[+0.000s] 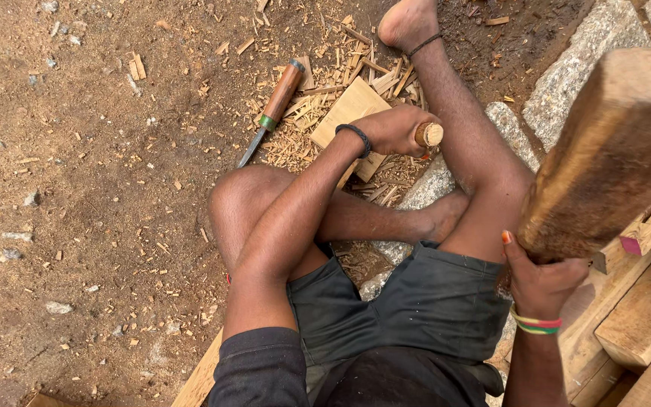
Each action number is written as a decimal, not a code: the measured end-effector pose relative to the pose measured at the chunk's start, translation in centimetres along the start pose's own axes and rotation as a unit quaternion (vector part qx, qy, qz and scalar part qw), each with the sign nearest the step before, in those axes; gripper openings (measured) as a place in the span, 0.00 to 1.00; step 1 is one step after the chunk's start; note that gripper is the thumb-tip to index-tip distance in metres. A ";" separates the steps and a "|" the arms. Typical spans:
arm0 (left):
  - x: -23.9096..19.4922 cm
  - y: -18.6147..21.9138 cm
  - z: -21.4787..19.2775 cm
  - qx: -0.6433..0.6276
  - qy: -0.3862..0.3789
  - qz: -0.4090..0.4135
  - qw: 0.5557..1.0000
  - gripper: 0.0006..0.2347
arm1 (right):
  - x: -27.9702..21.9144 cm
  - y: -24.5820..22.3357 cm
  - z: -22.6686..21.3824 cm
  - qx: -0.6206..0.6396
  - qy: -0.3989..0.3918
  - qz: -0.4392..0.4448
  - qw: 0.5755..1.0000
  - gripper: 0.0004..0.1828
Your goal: The person sits on the ground and carves a small cylindrical wooden piece using a chisel and a wooden mallet. They repeatedly strike the chisel to shape the wood, occasionally pausing to inspect the progress.
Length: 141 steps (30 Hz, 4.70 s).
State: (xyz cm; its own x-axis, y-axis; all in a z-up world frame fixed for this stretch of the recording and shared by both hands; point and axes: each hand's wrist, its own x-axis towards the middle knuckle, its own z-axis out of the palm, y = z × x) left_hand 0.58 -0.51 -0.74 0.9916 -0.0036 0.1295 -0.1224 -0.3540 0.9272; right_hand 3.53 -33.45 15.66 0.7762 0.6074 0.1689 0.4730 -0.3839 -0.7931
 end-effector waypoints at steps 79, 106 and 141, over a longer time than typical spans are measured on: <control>-1.9 -2.4 -2.1 -0.079 -0.023 -0.038 0.996 0.29 | 5.9 0.0 4.8 -0.266 -0.069 -0.078 0.958 0.35; -3.5 -6.2 -1.2 0.020 -0.012 -0.107 0.994 0.21 | 6.6 2.0 8.8 -0.350 -0.098 -0.027 0.931 0.28; -6.1 -4.9 -3.9 -0.572 0.419 0.134 0.692 0.06 | -4.5 21.2 -8.4 0.207 0.109 0.278 0.932 0.11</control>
State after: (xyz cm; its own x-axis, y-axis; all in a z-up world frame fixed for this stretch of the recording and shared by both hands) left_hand -5.08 4.93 -4.65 0.6120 0.7883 0.0639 -0.7266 0.5285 0.4391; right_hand 13.58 -50.11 2.98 0.9407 0.2219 -0.2565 -0.1937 -0.2694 -0.9434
